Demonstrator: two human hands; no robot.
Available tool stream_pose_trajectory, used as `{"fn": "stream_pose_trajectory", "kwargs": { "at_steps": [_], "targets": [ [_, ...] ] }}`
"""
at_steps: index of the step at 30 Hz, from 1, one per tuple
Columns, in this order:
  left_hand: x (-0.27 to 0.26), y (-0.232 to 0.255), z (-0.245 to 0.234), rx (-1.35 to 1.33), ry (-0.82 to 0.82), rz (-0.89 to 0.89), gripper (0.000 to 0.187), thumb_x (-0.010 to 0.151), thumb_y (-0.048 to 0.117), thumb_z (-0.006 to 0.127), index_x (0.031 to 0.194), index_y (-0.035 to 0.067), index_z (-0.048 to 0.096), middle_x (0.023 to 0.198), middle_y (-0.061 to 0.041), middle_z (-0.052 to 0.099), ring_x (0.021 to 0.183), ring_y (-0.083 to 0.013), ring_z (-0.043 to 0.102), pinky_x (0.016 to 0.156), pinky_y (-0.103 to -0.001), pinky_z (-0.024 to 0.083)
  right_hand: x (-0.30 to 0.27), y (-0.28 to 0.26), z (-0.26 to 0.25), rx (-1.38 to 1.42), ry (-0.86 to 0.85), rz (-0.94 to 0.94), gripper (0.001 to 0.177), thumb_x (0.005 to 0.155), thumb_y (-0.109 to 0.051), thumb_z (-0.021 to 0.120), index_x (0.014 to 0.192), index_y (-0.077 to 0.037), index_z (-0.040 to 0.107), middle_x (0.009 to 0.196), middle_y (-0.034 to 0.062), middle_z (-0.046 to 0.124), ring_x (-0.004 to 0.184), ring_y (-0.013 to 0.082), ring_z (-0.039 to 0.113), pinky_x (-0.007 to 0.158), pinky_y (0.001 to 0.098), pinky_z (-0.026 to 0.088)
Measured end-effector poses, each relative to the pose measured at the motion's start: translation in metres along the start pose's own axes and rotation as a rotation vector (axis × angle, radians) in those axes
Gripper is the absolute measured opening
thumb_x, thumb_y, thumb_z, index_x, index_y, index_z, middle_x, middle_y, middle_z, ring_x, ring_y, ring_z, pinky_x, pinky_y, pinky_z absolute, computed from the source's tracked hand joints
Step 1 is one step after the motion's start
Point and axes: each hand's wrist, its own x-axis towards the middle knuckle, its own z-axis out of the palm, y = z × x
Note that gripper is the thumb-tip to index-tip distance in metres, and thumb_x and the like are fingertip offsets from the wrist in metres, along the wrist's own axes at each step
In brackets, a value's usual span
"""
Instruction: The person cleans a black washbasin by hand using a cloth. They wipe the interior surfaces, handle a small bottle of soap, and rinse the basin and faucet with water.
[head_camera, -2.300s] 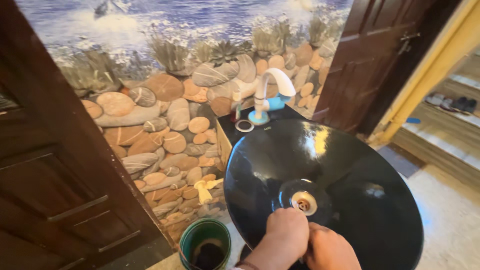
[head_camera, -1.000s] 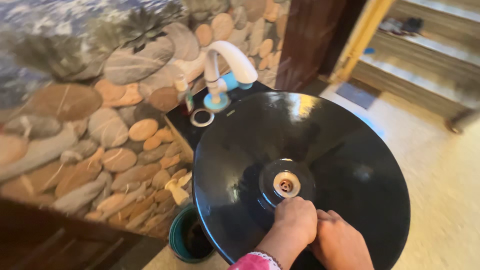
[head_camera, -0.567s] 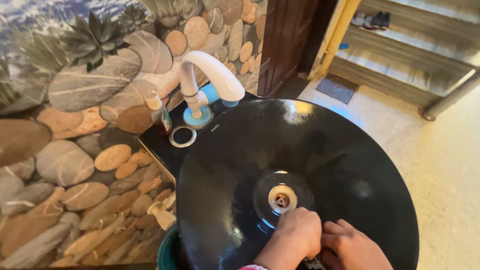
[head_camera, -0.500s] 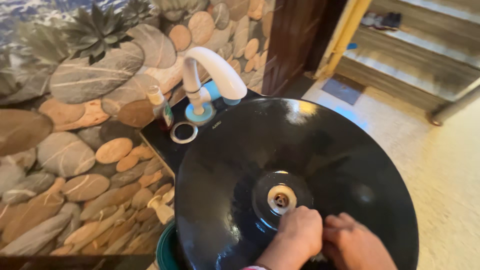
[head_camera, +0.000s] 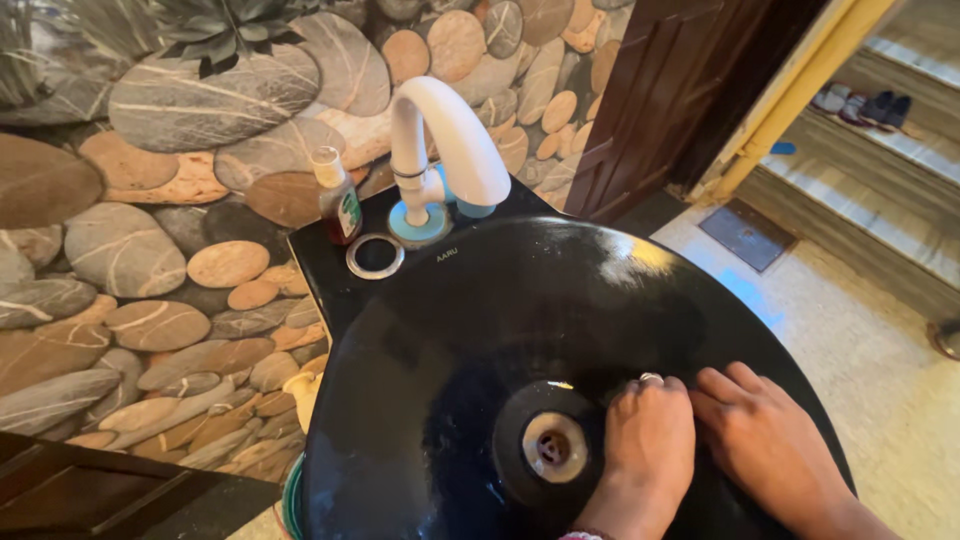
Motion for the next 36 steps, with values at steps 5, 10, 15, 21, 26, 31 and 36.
{"fn": "stream_pose_trajectory", "kwargs": {
  "at_steps": [5,10,15,21,26,31,36],
  "targets": [
    [0.049,-0.014,-0.015,0.108,0.14,-0.038,0.013,0.09,0.004,0.059,0.092,0.003,0.072,0.102,-0.016,0.071,0.101,-0.0324,0.067,0.085,-0.042,0.055,0.051,0.008,-0.003,-0.037,0.051,-0.005,0.035,0.063,-0.015,0.073,0.098,-0.016,0.072,0.097,0.0019,0.061,0.093,0.0251,0.059,0.082,0.0367,0.051],
    [0.05,-0.003,-0.01,0.113,0.139,-0.14,0.017,0.091,0.005,0.058,0.089,0.003,0.076,0.102,-0.015,0.071,0.104,-0.0307,0.067,0.085,-0.04,0.056,0.048,0.012,-0.006,0.006,0.089,-0.068,0.037,0.06,-0.014,0.072,0.098,-0.015,0.072,0.096,0.0019,0.062,0.092,0.0252,0.059,0.082,0.0364,0.051],
    [0.017,0.017,0.004,0.048,-0.16,-0.14,0.015,0.086,0.006,0.066,0.095,0.001,0.077,0.105,-0.021,0.07,0.107,-0.0349,0.066,0.087,-0.042,0.055,0.011,0.015,0.0,-0.07,-0.089,-0.073,0.032,0.065,-0.016,0.07,0.097,-0.017,0.072,0.097,0.0,0.062,0.09,0.024,0.058,0.083,0.0346,0.051],
    [0.034,0.012,0.0,0.01,-0.057,-0.244,0.015,0.093,0.004,0.063,0.093,0.002,0.078,0.109,-0.019,0.071,0.106,-0.0338,0.068,0.084,-0.043,0.058,0.023,0.016,0.003,-0.002,0.012,0.017,0.029,0.066,-0.014,0.07,0.095,-0.013,0.073,0.102,0.002,0.064,0.096,0.025,0.059,0.084,0.036,0.052],
    [0.005,0.025,0.013,-0.006,-0.121,-0.186,0.014,0.091,0.004,0.064,0.096,0.001,0.077,0.111,-0.022,0.07,0.108,-0.036,0.066,0.086,-0.045,0.056,-0.011,0.015,0.006,0.004,-0.006,-0.022,0.03,0.064,-0.016,0.071,0.094,-0.014,0.073,0.102,0.0015,0.064,0.094,0.0241,0.06,0.084,0.0357,0.052],
    [0.039,0.01,0.007,0.081,-0.089,-0.215,0.016,0.094,0.004,0.062,0.095,0.003,0.078,0.11,-0.021,0.071,0.108,-0.0351,0.067,0.086,-0.043,0.057,0.026,0.014,-0.001,-0.03,-0.061,-0.013,0.03,0.065,-0.021,0.073,0.094,-0.015,0.072,0.106,-0.0007,0.064,0.099,0.0226,0.059,0.085,0.0341,0.052],
    [0.037,0.015,0.004,0.019,-0.074,-0.271,0.017,0.096,0.005,0.06,0.097,0.003,0.078,0.112,-0.02,0.071,0.109,-0.0348,0.067,0.087,-0.044,0.057,0.018,0.019,0.004,-0.05,0.057,-0.058,0.034,0.062,-0.02,0.072,0.095,-0.014,0.074,0.105,0.0035,0.064,0.096,0.0259,0.059,0.083,0.0367,0.052]
  ]
}}
